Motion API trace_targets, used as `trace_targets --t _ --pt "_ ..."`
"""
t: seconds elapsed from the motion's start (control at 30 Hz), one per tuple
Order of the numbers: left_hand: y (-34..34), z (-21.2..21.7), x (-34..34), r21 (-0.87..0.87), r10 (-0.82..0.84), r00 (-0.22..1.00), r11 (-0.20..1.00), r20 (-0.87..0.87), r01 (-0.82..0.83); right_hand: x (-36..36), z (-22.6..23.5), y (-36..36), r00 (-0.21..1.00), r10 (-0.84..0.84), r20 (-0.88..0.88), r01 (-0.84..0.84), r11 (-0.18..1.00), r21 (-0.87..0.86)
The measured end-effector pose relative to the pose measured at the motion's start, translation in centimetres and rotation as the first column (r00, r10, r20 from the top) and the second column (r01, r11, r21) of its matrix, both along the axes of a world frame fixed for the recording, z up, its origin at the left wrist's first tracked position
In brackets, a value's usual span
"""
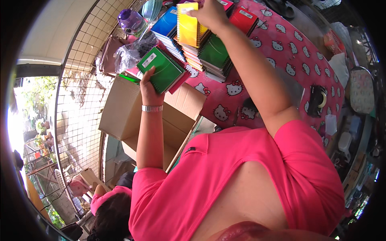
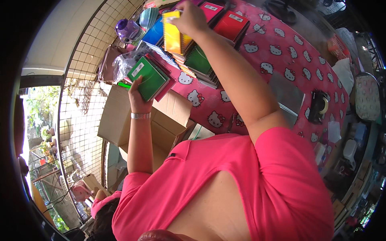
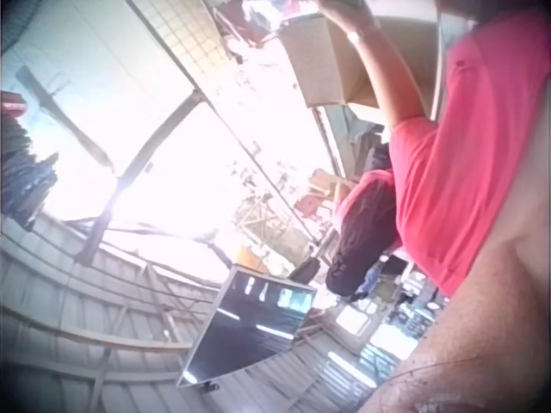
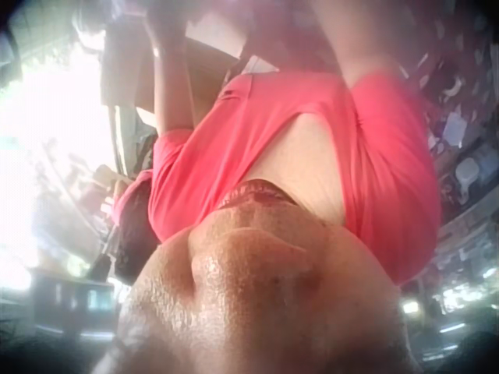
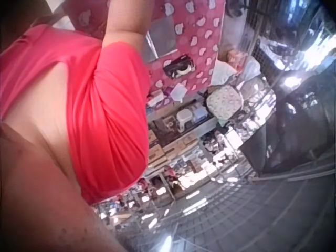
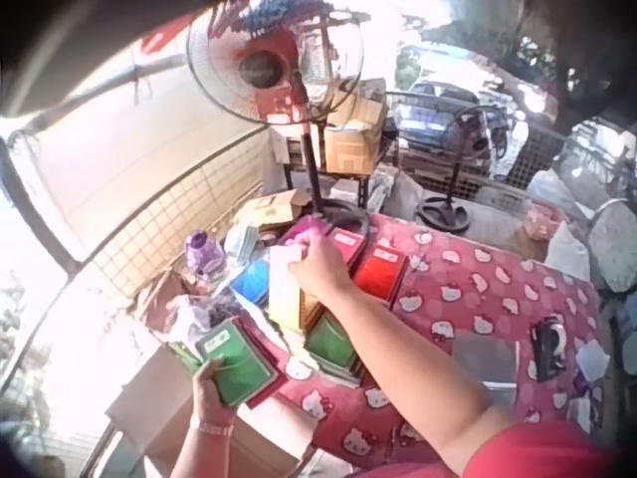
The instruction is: The person packs colorful notebooks into a plastic sleeve, seals the sleeve using a tape dispenser, and places the completed package into a cardboard box.
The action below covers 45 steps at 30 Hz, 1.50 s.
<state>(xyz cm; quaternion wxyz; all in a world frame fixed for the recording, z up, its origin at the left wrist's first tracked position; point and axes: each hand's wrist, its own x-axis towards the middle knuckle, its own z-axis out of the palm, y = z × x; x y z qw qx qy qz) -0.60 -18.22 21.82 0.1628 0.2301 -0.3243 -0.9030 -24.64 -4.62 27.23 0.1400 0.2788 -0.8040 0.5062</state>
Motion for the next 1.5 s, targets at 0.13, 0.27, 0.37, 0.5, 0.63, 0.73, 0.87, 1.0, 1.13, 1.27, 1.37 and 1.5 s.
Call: trace_targets --t 0.13,0.27,0.37,0.5,0.63,0.73,0.87,1.0,1.13,1.27,1.37,1.5 --pt "0.1 1.1 -0.2 0.126 0.023 0.990 0.992 -0.136 -0.005 3.1 4.6 -3.8 0.861 0.415 0.295 -0.413 0.908 -0.071" --pt "0.5 3.1 0.2 0.145 -0.130 0.885 0.966 -0.447 0.215 3.5 4.6 -5.3 0.835 0.403 0.376 -0.540 0.735 0.410" --pt "-1.1 2.0 1.2 -0.075 -0.005 0.987 0.997 -0.159 -0.007 0.9 -0.4 -6.6 0.861 0.503 -0.079 -0.317 0.651 0.690" --pt "-1.5 2.1 3.4 0.079 -0.019 0.981 0.996 -0.191 0.035 1.8 -0.8 -7.3 0.764 0.630 -0.139 -0.248 0.486 0.838" --pt "-0.4 1.6 3.5 0.100 -0.058 0.996 0.993 -0.065 0.064 0.9 0.6 -7.4 0.699 0.694 -0.174 -0.205 0.427 0.881" --pt "0.6 1.7 3.5 0.093 -0.050 0.998 0.994 -0.030 0.052 1.6 3.5 -5.3 0.691 0.667 -0.277 -0.264 0.590 0.763" --pt "5.3 5.0 2.6 -0.024 -0.100 0.991 0.995 -0.092 0.099 8.4 6.3 6.2 0.272 0.738 -0.618 -0.414 0.669 0.617" --pt "11.2 7.0 0.6 -0.115 -0.364 0.927 0.929 -0.093 0.353 13.9 5.5 17.3 0.625 0.688 -0.369 -0.536 0.721 0.438" --pt "21.2 7.9 -2.7 -0.184 -0.552 0.833 0.817 0.025 0.547 14.9 4.5 28.9 0.712 0.400 0.577 -0.305 0.917 -0.259" --pt "32.3 3.0 -6.4 -0.600 -0.775 0.631 0.486 0.040 0.635 16.6 -2.8 40.3 0.871 0.220 0.439 -0.209 0.975 -0.072" --pt "38.5 -6.4 -8.3 -0.628 -0.873 0.486 0.358 0.037 0.691 18.1 -12.0 45.9 0.922 -0.006 0.386 0.004 1.000 0.006" --pt "43.8 -15.8 -7.6 -0.671 -0.873 0.452 0.225 0.183 0.706 21.1 -22.3 49.4 0.879 -0.272 0.391 0.236 0.962 0.136"
